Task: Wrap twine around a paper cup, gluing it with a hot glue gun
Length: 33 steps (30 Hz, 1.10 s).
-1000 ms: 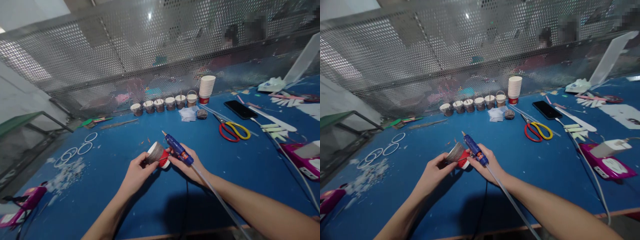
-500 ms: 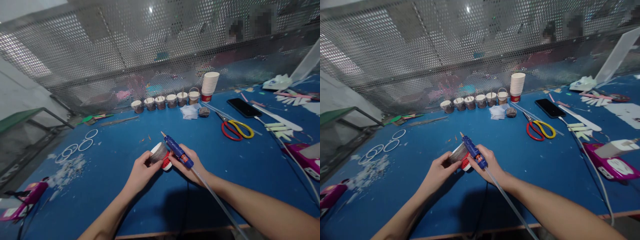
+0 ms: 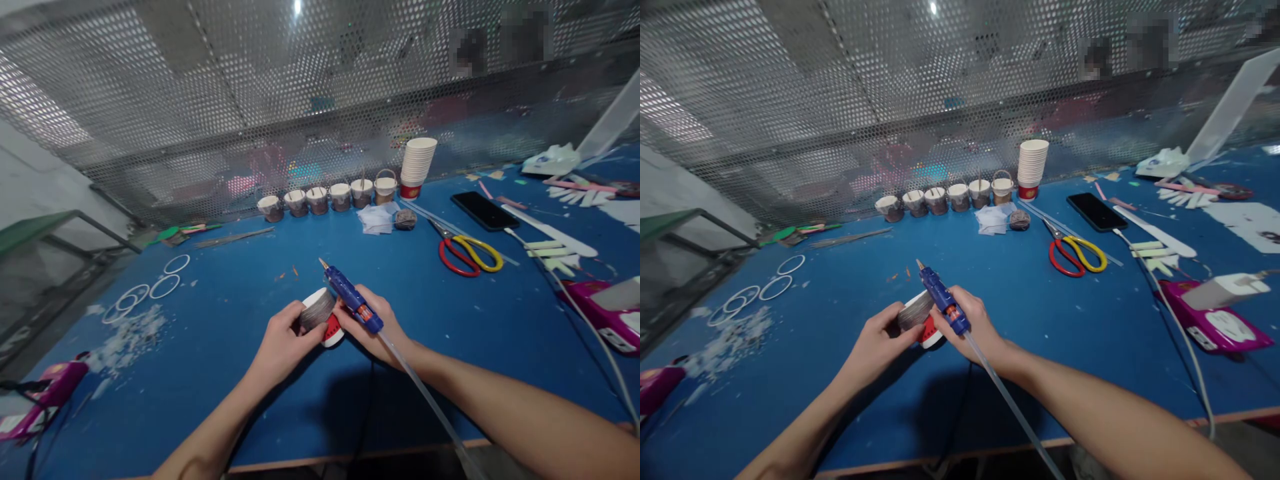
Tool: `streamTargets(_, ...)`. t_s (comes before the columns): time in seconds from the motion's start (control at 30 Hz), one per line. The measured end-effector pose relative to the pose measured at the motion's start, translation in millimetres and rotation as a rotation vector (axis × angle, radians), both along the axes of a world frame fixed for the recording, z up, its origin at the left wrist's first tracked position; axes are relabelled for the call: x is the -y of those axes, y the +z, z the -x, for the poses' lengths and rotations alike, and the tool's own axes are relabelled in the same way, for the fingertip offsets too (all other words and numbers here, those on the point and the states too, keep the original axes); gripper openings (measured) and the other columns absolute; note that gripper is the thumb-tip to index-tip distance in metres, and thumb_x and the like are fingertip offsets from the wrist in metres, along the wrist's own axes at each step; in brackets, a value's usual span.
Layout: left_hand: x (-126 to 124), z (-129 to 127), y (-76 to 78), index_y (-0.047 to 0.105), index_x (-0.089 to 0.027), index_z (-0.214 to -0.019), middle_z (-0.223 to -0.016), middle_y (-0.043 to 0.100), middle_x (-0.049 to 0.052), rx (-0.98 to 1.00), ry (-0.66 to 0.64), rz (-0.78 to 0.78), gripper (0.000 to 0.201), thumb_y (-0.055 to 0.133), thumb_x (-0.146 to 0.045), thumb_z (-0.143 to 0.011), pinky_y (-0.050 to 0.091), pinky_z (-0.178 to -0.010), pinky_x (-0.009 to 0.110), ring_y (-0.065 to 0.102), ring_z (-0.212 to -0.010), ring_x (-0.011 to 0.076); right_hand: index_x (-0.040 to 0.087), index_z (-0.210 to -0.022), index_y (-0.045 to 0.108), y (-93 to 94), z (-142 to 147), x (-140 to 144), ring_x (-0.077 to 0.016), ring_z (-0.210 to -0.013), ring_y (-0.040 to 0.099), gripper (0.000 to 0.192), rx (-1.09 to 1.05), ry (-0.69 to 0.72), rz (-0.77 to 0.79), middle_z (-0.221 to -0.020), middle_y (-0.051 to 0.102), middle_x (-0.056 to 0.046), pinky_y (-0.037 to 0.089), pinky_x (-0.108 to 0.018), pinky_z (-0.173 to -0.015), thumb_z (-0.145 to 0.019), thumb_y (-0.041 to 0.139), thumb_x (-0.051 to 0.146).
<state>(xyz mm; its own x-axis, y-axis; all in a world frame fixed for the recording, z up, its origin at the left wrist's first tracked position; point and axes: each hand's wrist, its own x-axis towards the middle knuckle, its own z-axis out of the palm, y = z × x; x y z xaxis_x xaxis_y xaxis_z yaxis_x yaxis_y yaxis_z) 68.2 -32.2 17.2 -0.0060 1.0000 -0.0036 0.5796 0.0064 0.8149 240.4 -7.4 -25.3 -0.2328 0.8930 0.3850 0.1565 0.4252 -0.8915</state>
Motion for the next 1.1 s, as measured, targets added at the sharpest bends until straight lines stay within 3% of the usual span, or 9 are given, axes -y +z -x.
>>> streamTargets(0.3,-2,0,1.5,0.046,-0.019,-0.056,-0.057,0.04,-0.005,0.034,0.034,-0.065,0.025,0.06,-0.036,-0.069,0.03,-0.053,0.023,0.038,-0.055,0.0107,0.02,-0.081,0.054,1.2,3,1,-0.0117,-0.06,0.052,0.01,-0.067,0.003,0.087,-0.07,0.057,0.002,0.044,-0.024,-0.06,-0.082,0.059,0.028)
streamTargets(0.47,-3,4,-6.1,0.052,-0.018,-0.059,-0.064,0.046,-0.002,0.011,-0.032,-0.135,0.018,0.058,-0.031,-0.071,0.035,-0.058,0.025,0.045,-0.061,0.013,0.019,-0.08,0.055,2.9,6,-1,-0.0118,-0.06,0.053,0.011,-0.172,0.018,0.2,-0.069,0.057,0.003,0.045,-0.023,-0.059,-0.079,0.061,0.028)
streamTargets(0.63,-4,9,-12.3,0.052,-0.018,-0.059,-0.065,0.048,-0.001,-0.031,-0.093,-0.144,0.018,0.057,-0.028,-0.072,0.036,-0.061,0.026,0.047,-0.065,0.0142,0.019,-0.079,0.056,1.8,9,-1,-0.0124,-0.061,0.054,0.009,-0.186,0.036,0.198,-0.07,0.059,0.003,0.046,-0.024,-0.061,-0.078,0.061,0.027)
streamTargets(0.93,-2,8,-2.7,0.06,-0.017,-0.076,-0.066,0.057,-0.001,0.068,-0.045,-0.028,0.02,0.059,-0.037,-0.076,0.039,-0.06,0.025,0.049,-0.062,0.0136,0.019,-0.078,0.055,0.8,10,-2,-0.0122,-0.061,0.054,0.01,-0.194,0.03,0.195,-0.068,0.058,0.003,0.045,-0.024,-0.06,-0.077,0.061,0.027)
streamTargets(1.1,0,7,1.7,0.06,-0.017,-0.089,-0.063,0.061,0.0,0.19,-0.067,0.161,0.027,0.061,-0.04,-0.075,0.042,-0.049,0.023,0.057,-0.053,0.0137,0.019,-0.079,0.055,1.9,9,-2,-0.0122,-0.061,0.054,0.011,-0.18,0.034,0.182,-0.069,0.06,0.002,0.046,-0.024,-0.061,-0.077,0.06,0.028)
